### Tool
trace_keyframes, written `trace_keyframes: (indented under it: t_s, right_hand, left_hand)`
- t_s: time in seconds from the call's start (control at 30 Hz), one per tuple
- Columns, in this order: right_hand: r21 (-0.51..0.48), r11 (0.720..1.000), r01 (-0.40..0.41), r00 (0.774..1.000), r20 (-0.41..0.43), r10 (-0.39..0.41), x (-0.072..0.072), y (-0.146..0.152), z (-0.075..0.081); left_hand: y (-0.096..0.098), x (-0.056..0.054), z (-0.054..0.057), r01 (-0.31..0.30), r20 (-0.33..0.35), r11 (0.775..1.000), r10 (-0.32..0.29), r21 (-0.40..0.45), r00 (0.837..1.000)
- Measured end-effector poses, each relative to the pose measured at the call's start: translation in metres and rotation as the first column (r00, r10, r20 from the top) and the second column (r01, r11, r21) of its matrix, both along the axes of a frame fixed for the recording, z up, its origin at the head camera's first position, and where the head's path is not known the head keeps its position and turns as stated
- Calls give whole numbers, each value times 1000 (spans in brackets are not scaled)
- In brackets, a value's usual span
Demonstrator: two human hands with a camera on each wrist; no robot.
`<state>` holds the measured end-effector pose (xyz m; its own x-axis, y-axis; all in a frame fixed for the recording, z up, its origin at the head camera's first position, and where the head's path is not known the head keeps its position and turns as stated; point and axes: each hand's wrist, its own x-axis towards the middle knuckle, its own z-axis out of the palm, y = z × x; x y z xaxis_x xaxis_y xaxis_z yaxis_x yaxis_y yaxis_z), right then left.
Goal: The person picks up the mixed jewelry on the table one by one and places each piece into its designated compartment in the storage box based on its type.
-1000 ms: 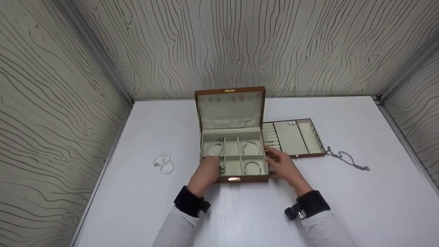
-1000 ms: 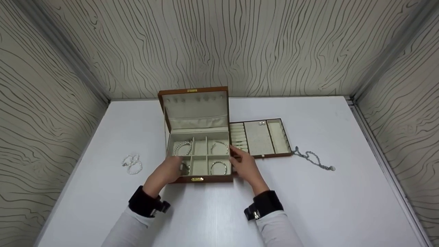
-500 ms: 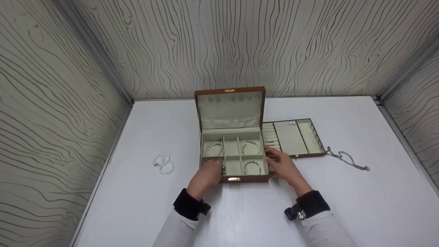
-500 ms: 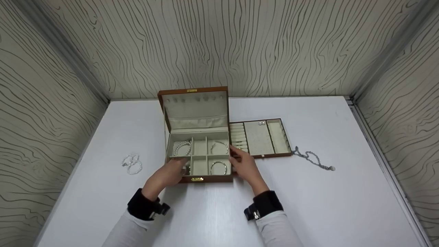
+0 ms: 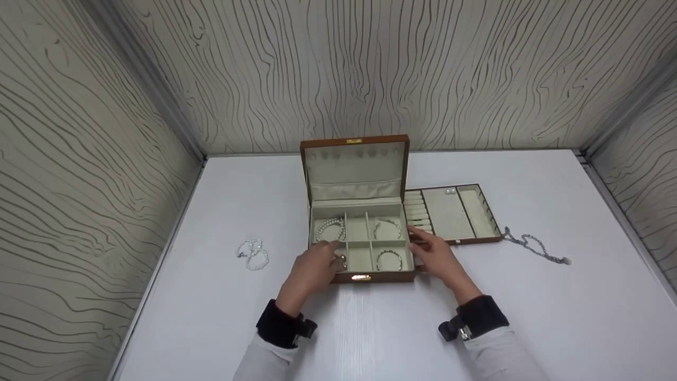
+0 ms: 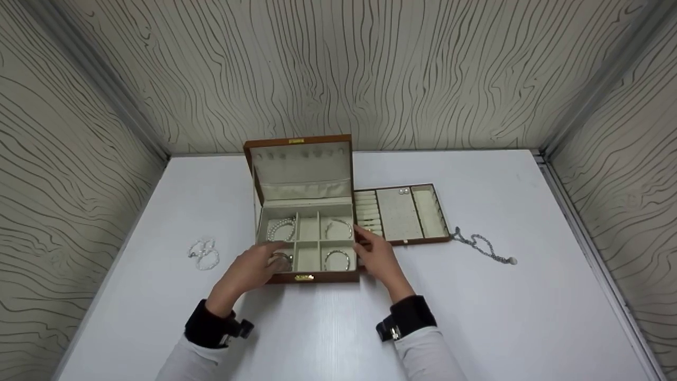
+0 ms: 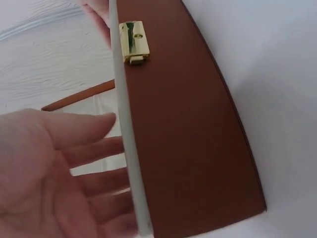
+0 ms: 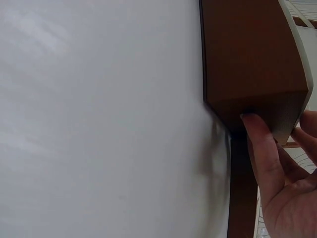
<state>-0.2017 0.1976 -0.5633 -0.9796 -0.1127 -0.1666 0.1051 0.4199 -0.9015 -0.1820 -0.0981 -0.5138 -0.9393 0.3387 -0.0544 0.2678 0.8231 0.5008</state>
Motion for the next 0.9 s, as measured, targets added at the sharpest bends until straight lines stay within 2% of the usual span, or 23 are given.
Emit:
trace_keyframes:
  t_s: [0.07,0.13,0.23,0.33,0.53,0.67,0.8,0.9]
  right_hand:
    - [-5,1000,-1,1000,-2,1,0,0,0]
    - [0,1000,-2,1000,-5,2,0,1,0]
    - [2,1000,1,1000,3,-1,0,1,-1]
    - [-2,1000,7,1000,8,-7,1,1,-1]
    - [-1,1000,-6,1000,8,6,2,0,-2]
    - [-8,1000,-14,1000,6,14,2,0,-2]
    - [22,1000,-21,1000,-14,22,1,1,-2]
    - [32,999,-28,999,-15,29,0,3,-2]
  left_hand:
    - [-6,1,3,-55,-66,997,59,57,996]
    - [-14,1,5,-112,-131,988,126,110,983]
    - [-27,-1,7,-193,-199,965,227,175,953]
    - [-45,-5,4,-271,-217,943,310,195,926]
    - [-90,-8,-1,-411,-149,887,445,209,883]
    - [-117,-9,-3,-497,-81,848,517,181,852]
    - [-138,-10,-10,-567,-14,811,575,144,818]
    - [-147,-11,-17,-598,29,794,599,111,800]
